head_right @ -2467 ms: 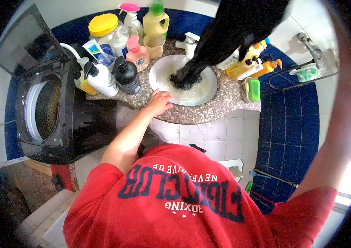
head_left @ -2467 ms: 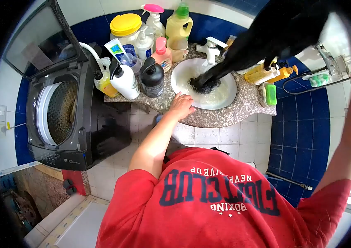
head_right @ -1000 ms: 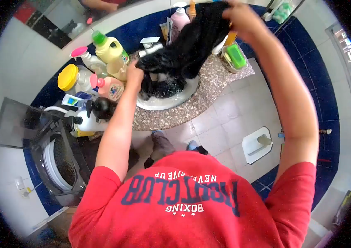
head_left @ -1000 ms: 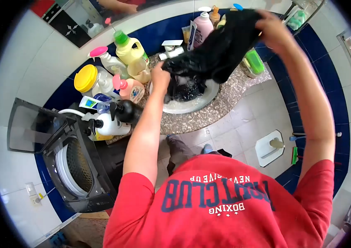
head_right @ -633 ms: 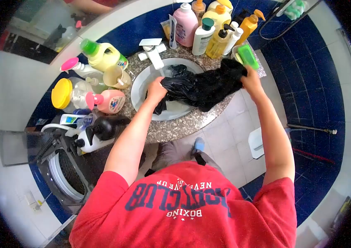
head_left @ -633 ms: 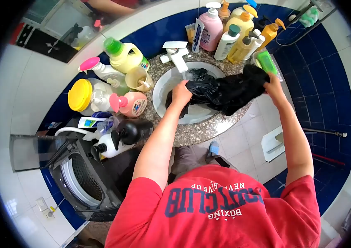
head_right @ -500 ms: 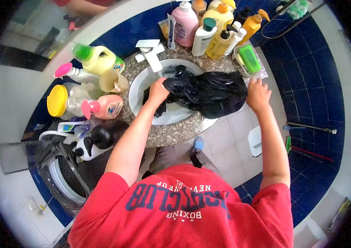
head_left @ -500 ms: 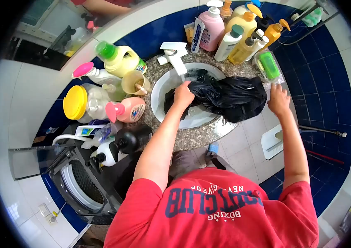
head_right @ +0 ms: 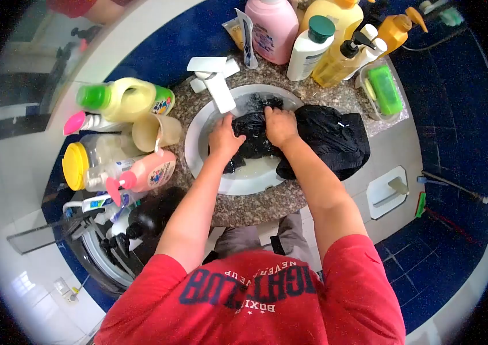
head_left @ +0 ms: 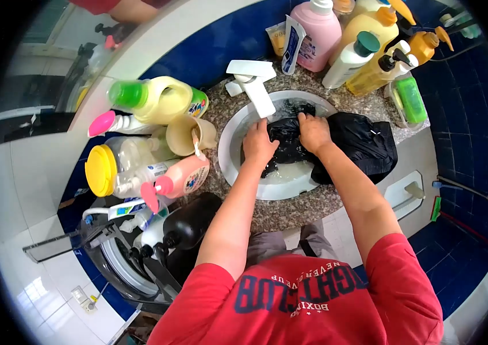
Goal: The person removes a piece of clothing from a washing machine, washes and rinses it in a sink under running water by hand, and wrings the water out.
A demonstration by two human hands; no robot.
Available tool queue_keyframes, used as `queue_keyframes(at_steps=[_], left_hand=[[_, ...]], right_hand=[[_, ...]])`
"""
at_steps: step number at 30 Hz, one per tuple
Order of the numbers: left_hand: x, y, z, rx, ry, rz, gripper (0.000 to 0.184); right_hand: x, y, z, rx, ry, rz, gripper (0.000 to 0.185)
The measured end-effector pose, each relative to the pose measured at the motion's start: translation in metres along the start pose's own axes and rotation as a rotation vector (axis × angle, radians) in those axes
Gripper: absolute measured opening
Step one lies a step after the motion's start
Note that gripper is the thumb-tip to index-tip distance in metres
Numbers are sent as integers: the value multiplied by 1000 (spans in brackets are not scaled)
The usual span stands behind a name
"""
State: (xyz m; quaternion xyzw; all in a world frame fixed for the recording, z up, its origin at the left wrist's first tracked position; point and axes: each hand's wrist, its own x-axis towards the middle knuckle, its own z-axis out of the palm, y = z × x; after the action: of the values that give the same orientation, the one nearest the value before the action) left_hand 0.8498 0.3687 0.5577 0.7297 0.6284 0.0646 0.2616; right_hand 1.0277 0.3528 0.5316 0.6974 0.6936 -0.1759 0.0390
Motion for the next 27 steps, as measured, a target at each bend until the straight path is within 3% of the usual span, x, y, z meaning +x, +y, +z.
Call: queue_keyframes(at_steps=[3, 5, 8, 10, 11, 12, 14, 16, 17, 18, 20, 21, 23, 24, 27], left_hand=[[7, -16, 29, 112, -41, 44, 54], [17, -27, 45, 236, -174, 27, 42], [20, -24, 27, 211, -201, -20, 39], [20, -27, 18, 98, -195, -83, 40], [15, -28, 14, 46, -119, 30, 43], [10, -28, 11, -6, -43, 137, 45], [1, -23, 8, 30, 3, 114, 44], [9, -29, 16, -173, -77, 149, 38], [14, -34, 31, -423, 29, 199, 37], [17, -26, 26, -725, -167, -12, 45], [7, -13, 12, -1324, -306, -187, 43], [4, -8, 11, -1328, -301, -184, 43], [-5, 0, 13, -2036, -420, -347, 43], [-11, 4, 15, -2081, -306, -457, 40], [-23, 20, 29, -2227, -480, -416, 36]], right_hand=[[12, 0, 28, -116, -61, 11, 21], [12, -2, 28, -150, -42, -13, 19], [5, -3, 15, -69, -42, 11, 25], [-15, 4, -17, 329, -70, 57, 38], [-22, 12, -26, 491, -47, 46, 45], [-31, 20, -32, 632, 50, -30, 38], [-44, 39, -35, 900, 149, -43, 37], [-54, 42, -54, 1412, -16, 292, 42], [-56, 43, -65, 1572, -87, 350, 50], [-59, 39, -66, 1568, -83, 350, 50], [-65, 20, -65, 1320, 178, 127, 58], [-66, 14, -55, 1311, 183, -18, 63], [-75, -12, -53, 939, 234, -208, 49], [-85, -30, -66, 843, 248, -240, 38], [-97, -59, -62, 616, 284, -371, 26]])
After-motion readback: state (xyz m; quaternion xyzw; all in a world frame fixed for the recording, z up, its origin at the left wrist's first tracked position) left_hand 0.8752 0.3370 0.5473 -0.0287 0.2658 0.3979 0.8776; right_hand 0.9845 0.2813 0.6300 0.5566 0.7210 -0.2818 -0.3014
